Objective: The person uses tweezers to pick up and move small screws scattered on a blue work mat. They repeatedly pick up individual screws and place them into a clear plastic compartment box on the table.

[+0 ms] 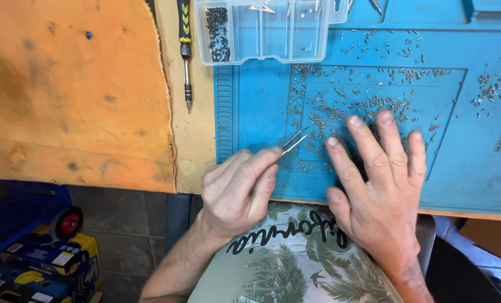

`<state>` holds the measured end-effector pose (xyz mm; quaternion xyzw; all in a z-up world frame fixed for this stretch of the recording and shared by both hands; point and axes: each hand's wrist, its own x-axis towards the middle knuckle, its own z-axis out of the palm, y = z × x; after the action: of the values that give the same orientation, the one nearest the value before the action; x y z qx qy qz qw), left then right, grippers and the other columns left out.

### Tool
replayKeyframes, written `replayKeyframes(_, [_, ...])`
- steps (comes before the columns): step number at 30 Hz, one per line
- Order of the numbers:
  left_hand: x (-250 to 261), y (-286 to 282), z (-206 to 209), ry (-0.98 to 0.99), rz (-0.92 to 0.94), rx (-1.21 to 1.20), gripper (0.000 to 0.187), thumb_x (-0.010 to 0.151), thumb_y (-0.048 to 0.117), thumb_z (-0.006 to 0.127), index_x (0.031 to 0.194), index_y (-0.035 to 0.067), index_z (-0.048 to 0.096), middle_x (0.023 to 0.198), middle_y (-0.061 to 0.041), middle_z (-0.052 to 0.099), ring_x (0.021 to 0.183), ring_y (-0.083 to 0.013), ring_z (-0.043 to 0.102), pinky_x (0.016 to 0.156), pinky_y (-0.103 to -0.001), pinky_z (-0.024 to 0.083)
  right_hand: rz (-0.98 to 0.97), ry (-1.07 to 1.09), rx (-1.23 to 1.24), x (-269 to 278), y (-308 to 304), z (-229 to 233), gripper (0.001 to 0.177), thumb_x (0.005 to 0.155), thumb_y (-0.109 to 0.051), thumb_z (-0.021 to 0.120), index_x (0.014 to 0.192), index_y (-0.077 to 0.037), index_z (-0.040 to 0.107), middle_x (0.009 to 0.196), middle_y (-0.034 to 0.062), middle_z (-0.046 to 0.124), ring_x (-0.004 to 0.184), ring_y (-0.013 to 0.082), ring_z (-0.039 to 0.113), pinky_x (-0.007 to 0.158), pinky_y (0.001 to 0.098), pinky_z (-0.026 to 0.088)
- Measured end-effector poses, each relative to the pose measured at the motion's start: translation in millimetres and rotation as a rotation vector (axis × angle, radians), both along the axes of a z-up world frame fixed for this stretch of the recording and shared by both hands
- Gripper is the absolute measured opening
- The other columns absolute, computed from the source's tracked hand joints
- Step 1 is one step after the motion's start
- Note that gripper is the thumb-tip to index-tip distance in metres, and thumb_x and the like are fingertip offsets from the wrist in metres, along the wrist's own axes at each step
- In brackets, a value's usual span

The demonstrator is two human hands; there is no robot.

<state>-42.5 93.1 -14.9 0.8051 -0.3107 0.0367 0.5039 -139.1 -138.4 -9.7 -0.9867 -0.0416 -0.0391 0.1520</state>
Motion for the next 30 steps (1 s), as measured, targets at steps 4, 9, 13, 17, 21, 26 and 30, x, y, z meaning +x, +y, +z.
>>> replayKeyframes(4, [8, -1, 7, -0.102, -0.093, 0.122, 0.02, 0.119, 0.002, 0.061, 0.131, -0.011, 0.07, 0.099, -0.016, 0.073, 0.075, -0.0294, 0.066, 0.069, -0.041, 0.054, -0.046, -0.037, 0.086, 5, 6, -5, 0.075, 0.122, -0.053, 0.024, 0.156, -0.005, 0.071, 0.172, 0.0352, 0.054, 0.167, 0.0634, 0.036, 0.139, 0.0753, 0.011])
replayKeyframes(9, [9, -4, 7, -0.154, -0.083, 0.188, 0.018, 0.119, 0.003, 0.064, 0.131, -0.007, 0.073, 0.088, -0.008, 0.063, 0.071, -0.0242, 0.059, 0.062, -0.038, 0.048, -0.151, -0.052, 0.144, -6, 6, -7, 0.076, 0.122, -0.054, 0.022, 0.151, -0.005, 0.073, 0.172, 0.0344, 0.051, 0.17, 0.0605, 0.032, 0.141, 0.0761, 0.011])
replayKeyframes(13, [8, -6, 6, -0.162, -0.06, 0.217, 0.016, 0.117, 0.001, 0.066, 0.13, -0.006, 0.074, 0.087, -0.008, 0.061, 0.071, -0.0246, 0.06, 0.058, -0.039, 0.045, -0.209, -0.074, 0.198, -5, 8, -5, 0.081, 0.122, -0.057, 0.02, 0.141, -0.002, 0.077, 0.169, 0.033, 0.053, 0.17, 0.0597, 0.037, 0.142, 0.0783, 0.018])
replayKeyframes(17, [8, -7, 7, -0.155, -0.061, 0.236, 0.017, 0.119, 0.002, 0.063, 0.13, -0.006, 0.072, 0.09, -0.009, 0.064, 0.074, -0.0249, 0.063, 0.063, -0.038, 0.049, -0.238, -0.074, 0.241, -2, 12, 2, 0.078, 0.123, -0.053, 0.022, 0.137, 0.0, 0.078, 0.168, 0.0314, 0.053, 0.17, 0.0582, 0.038, 0.142, 0.08, 0.021])
replayKeyframes(21, [8, -8, 9, -0.17, -0.057, 0.264, 0.017, 0.118, 0.001, 0.063, 0.131, -0.005, 0.072, 0.089, -0.008, 0.063, 0.072, -0.0246, 0.061, 0.061, -0.038, 0.048, -0.251, -0.112, 0.275, -1, 15, 6, 0.077, 0.124, -0.049, 0.024, 0.129, 0.002, 0.08, 0.163, 0.0318, 0.055, 0.167, 0.0578, 0.043, 0.142, 0.0779, 0.026])
replayKeyframes(26, [8, -11, 8, -0.168, -0.058, 0.265, 0.016, 0.119, 0.0, 0.061, 0.13, -0.005, 0.072, 0.089, -0.009, 0.061, 0.072, -0.0245, 0.06, 0.063, -0.038, 0.049, -0.273, -0.154, 0.32, -2, 14, 9, 0.076, 0.124, -0.047, 0.025, 0.12, 0.005, 0.081, 0.158, 0.0323, 0.057, 0.164, 0.0579, 0.048, 0.141, 0.0758, 0.029])
replayKeyframes(30, [8, -11, 9, -0.142, -0.069, 0.218, 0.018, 0.118, -0.002, 0.059, 0.131, -0.009, 0.07, 0.094, -0.013, 0.067, 0.075, -0.0279, 0.062, 0.066, -0.041, 0.052, -0.237, -0.185, 0.334, -7, 7, 7, 0.076, 0.124, -0.044, 0.024, 0.117, 0.007, 0.08, 0.155, 0.0338, 0.058, 0.161, 0.0585, 0.049, 0.138, 0.0736, 0.035])
